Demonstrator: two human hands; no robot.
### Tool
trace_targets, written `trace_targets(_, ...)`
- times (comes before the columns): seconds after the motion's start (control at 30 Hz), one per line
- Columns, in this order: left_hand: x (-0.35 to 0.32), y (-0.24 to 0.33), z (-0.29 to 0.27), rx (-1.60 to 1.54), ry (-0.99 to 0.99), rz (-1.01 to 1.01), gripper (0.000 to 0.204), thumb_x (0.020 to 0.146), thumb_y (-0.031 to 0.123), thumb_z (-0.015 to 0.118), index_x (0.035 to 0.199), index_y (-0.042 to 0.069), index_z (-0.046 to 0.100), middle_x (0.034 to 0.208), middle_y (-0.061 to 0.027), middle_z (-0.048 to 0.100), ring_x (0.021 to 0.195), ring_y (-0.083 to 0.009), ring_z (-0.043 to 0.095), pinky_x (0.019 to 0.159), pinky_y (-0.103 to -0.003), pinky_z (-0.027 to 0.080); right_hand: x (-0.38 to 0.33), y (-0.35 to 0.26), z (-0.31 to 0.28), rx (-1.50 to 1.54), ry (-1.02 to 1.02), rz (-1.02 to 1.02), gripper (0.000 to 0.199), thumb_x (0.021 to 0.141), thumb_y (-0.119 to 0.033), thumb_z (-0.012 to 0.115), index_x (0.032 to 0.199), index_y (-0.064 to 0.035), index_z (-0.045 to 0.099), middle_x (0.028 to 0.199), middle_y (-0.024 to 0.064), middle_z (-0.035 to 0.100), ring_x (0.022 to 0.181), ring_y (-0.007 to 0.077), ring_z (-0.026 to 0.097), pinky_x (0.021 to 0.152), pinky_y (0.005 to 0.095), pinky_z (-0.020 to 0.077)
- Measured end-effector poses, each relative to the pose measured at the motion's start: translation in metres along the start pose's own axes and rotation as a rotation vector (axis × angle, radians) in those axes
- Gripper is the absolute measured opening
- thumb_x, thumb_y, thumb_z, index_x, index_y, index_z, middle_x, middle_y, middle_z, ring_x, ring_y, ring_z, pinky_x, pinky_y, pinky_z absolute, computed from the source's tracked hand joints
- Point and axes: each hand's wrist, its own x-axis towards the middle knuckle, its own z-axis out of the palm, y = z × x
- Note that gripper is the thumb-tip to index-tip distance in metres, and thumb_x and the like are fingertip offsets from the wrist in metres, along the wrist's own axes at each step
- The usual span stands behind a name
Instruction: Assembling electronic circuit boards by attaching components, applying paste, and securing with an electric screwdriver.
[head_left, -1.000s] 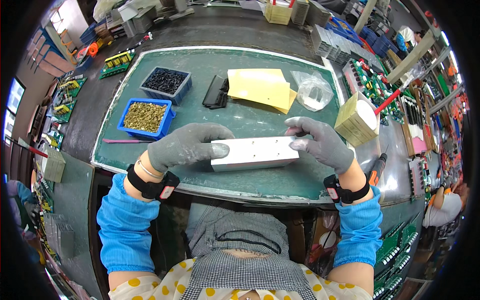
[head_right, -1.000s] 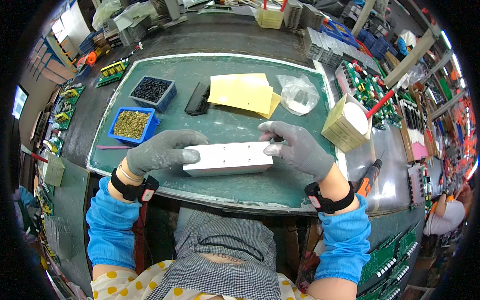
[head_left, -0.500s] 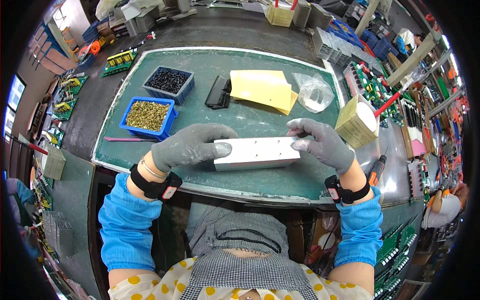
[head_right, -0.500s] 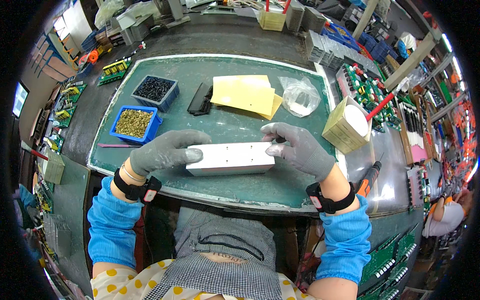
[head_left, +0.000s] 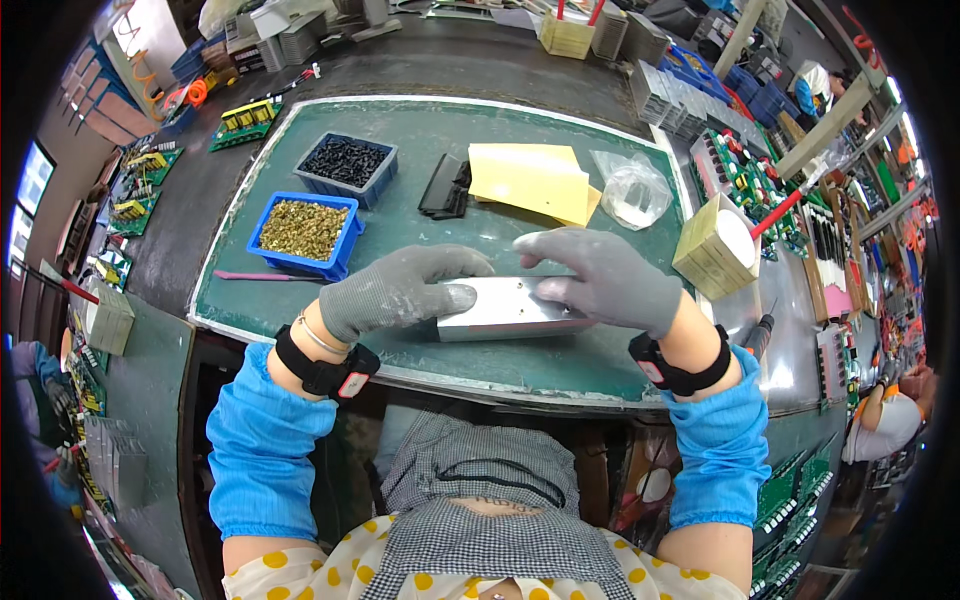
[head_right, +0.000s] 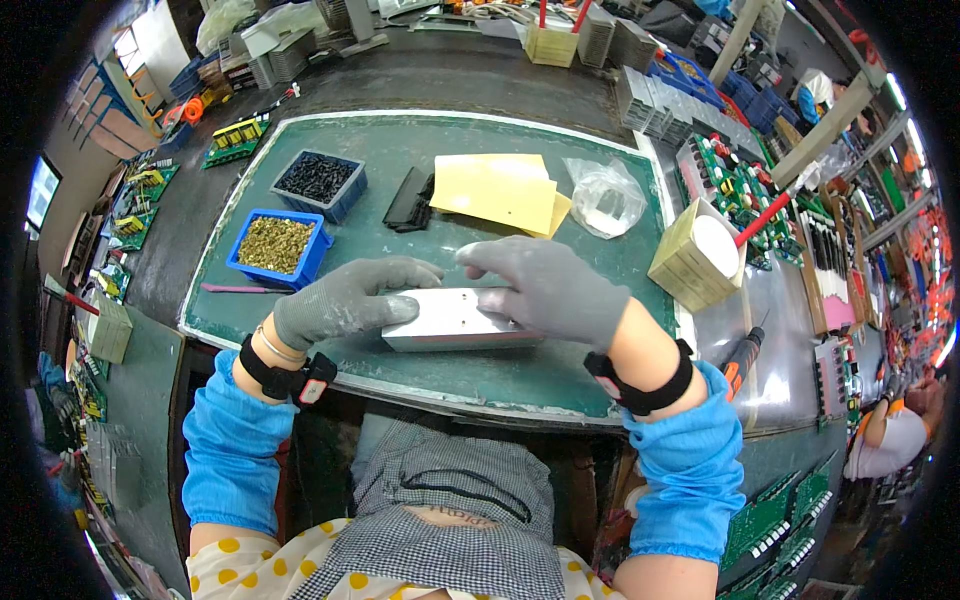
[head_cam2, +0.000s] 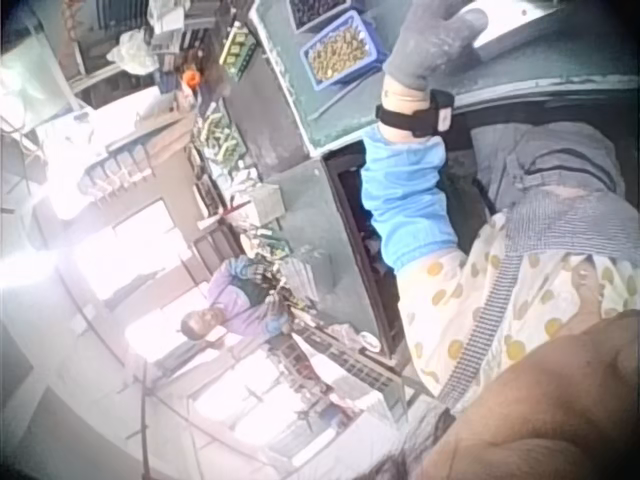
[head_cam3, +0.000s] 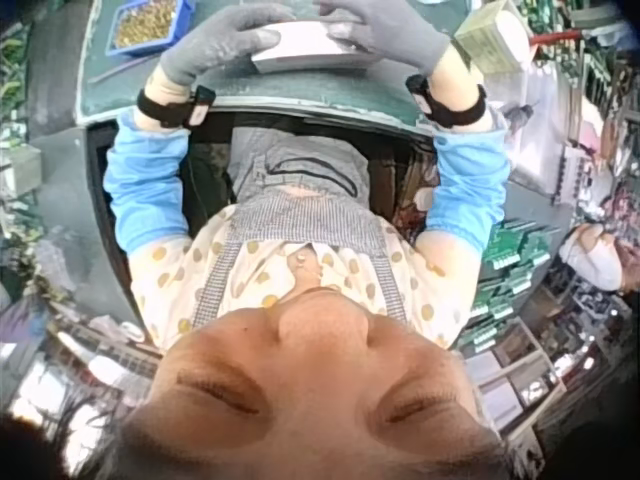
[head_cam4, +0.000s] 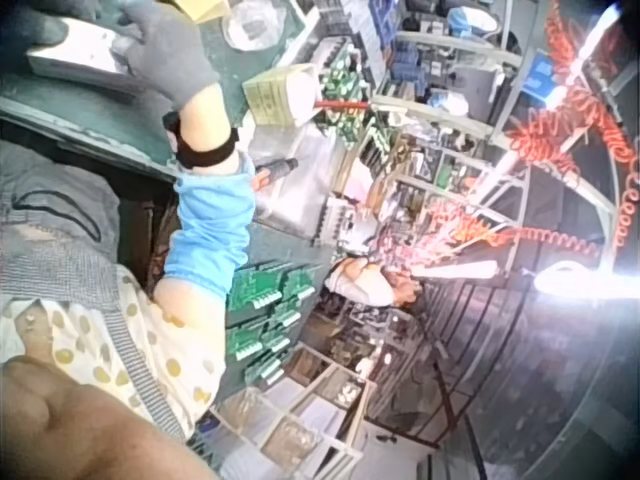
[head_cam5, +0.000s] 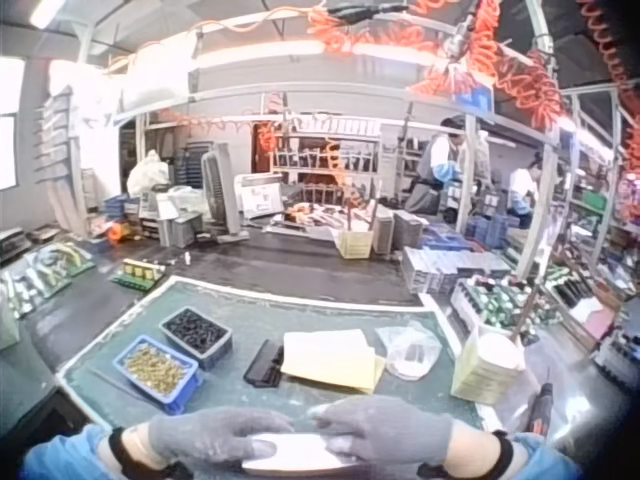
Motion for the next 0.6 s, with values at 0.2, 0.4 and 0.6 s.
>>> trace_targets(0.2,-0.001,0.001,0.001,-0.073,-0.012,-0.021,0.054,0.090,0.029,0.067,0.134,-0.001,0.055,0.132,-0.0134,0.057,0.122,-0.0223,0.052,0.106,-0.036,0.039,0.012,-0.008,0.008,-0.077,-0.127,0.002,0.034,0.084,-0.016,0.065,0.117,-0.0079,0.060,0.098,0.0114,0.068,0.093,0.0319,0.065,0.081,0.0414,0.0510)
trace_targets(0.4,-0.001,0.002,0.002,-0.047,-0.003,-0.037,0.053,0.089,0.028,0.066,0.132,-0.001,0.056,0.133,-0.0139,0.057,0.122,-0.0229,0.052,0.107,-0.036,0.038,-0.023,0.000,-0.008,-0.118,0.013,0.100,0.033,0.081,-0.018,0.068,0.111,-0.0052,0.063,0.093,0.0109,0.069,0.092,0.0310,0.066,0.081,0.0407,0.0513)
trace_targets(0.6,-0.002,-0.003,0.002,0.006,0.008,-0.004,0.050,0.090,0.028,0.064,0.130,-0.001,0.057,0.133,-0.0152,0.057,0.123,-0.0241,0.052,0.108,-0.037,0.037,-0.061,0.010,-0.024,-0.165,0.097,0.208,0.036,0.081,-0.019,0.069,0.113,-0.0042,0.063,0.093,0.0113,0.069,0.091,0.0322,0.065,0.082,0.0406,0.0512)
